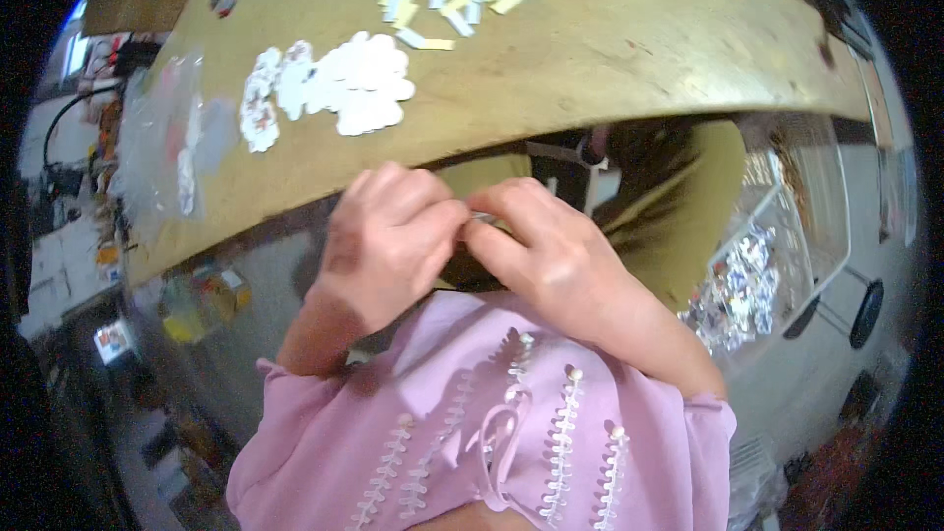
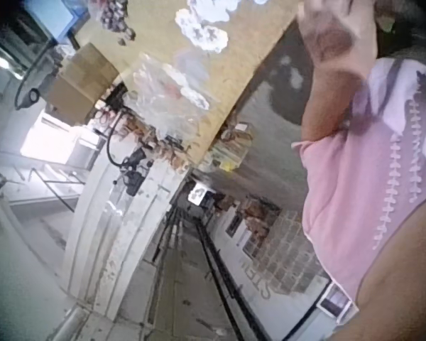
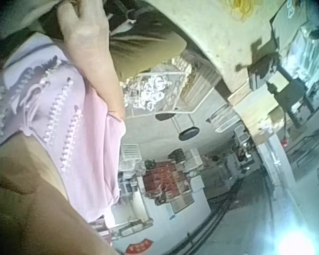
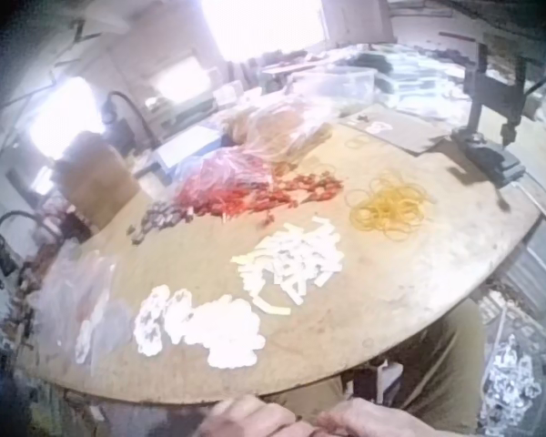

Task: The person assembles small craft kits by placing white die-cut pieces, small rectangular paper pieces, and red plastic components into clear plastic bags. The person handles each item one at a time and seals the bags on a workbench.

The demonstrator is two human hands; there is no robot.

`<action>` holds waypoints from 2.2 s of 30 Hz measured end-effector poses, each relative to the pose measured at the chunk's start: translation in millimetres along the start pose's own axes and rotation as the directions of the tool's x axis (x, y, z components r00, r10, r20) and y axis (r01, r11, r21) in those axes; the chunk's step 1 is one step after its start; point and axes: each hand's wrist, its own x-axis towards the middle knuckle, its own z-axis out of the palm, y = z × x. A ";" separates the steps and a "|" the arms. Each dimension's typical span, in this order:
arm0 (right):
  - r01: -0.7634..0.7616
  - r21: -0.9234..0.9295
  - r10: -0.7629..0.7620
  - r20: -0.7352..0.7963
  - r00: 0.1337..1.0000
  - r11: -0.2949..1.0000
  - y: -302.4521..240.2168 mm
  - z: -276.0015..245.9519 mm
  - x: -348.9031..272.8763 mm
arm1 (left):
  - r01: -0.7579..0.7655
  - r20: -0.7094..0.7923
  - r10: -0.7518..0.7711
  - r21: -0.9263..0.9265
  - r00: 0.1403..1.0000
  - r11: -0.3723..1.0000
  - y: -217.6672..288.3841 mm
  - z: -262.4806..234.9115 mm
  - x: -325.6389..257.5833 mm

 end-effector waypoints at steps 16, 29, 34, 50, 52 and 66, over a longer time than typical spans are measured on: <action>-0.102 -0.172 0.104 0.003 0.995 0.980 -3.8 1.4 0.6 | 0.058 -0.208 -0.140 -0.357 0.968 0.932 -23.3 12.1 -19.1; -0.147 -0.068 0.144 -0.039 0.989 0.987 5.7 7.3 -7.1 | 0.598 -0.398 -0.641 -0.243 0.656 0.763 -168.9 -46.2 -60.2; -0.145 -0.062 0.145 -0.017 0.989 0.987 7.4 8.7 -7.8 | 0.592 -0.292 -0.667 -0.311 0.685 0.744 -166.9 -58.3 -61.6; -0.172 -0.068 0.171 -0.015 0.985 0.983 13.7 10.0 -20.3 | 0.630 -0.027 -0.735 -0.493 0.678 0.600 -175.8 -84.7 -58.2; -0.160 -0.071 0.159 -0.018 0.987 0.985 14.6 9.6 -20.6 | 0.637 0.016 -0.742 -0.524 0.670 0.565 -183.3 -89.4 -59.5; -0.189 -0.061 0.188 -0.009 0.982 0.980 20.0 11.9 -26.4 | 0.592 -0.002 -0.665 -0.453 0.747 0.666 -190.4 -93.7 -61.9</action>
